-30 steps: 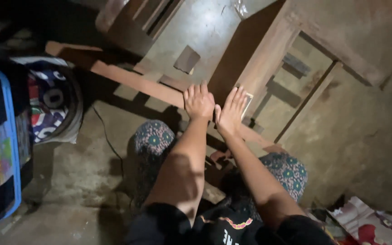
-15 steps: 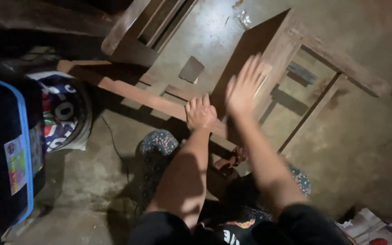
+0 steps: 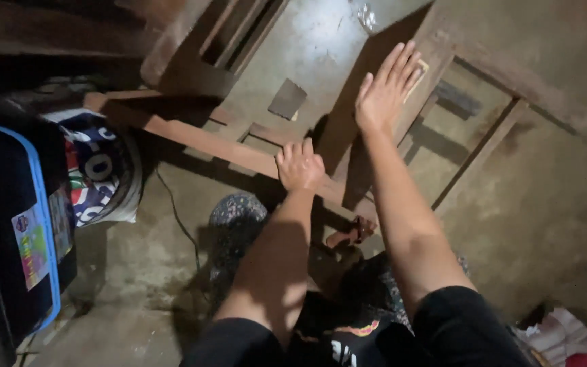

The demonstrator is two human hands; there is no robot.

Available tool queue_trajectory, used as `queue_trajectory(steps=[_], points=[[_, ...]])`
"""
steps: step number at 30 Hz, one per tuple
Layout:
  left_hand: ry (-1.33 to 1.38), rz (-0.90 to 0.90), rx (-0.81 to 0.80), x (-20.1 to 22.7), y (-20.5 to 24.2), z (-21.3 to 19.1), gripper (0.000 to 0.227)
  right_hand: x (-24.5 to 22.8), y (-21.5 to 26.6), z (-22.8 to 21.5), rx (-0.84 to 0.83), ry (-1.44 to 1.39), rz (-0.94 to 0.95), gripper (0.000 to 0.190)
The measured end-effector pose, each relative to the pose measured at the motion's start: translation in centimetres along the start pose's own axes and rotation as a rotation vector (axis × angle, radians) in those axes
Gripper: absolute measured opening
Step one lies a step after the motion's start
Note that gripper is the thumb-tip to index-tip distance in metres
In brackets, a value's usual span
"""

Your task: The person is manually sanding a wooden chair frame using sandpaper to smooth the surface.

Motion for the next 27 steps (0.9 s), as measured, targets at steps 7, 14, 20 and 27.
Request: queue_trajectory(steps=[7,14,20,27], points=[[-0.002,-0.052,-0.045,-0.4,-0.2,0.1,0.04,-0.6,14.3,1.4,-0.142,0.015,-0.117,0.076],[0.026,0.006,-0.039,-0.1,0.6,-0.4,0.036,1.2,-0.6,-2.9,-0.019,-0.188,0.009,0.062],[-0.009,0.027,0.049,0.4,0.1,-1.3,0.031,1.4,-4.5,-2.7,-0.068,-0.079,-0.004,0.067],[-0.01,0.011,0.22,-0.1,0.7,0.5,0.029,1.1,16.8,2.0,-0.115,-0.175,-0.241,0.078]])
Point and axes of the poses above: each hand's wrist, its own y-axis away from the middle knuckle, its own z-axis out of the palm, x = y × z, the point moved 7 cm from there along -y, towards the middle knuckle, and after that the axes turned 14 degrees about z, right-handed, at the moved point
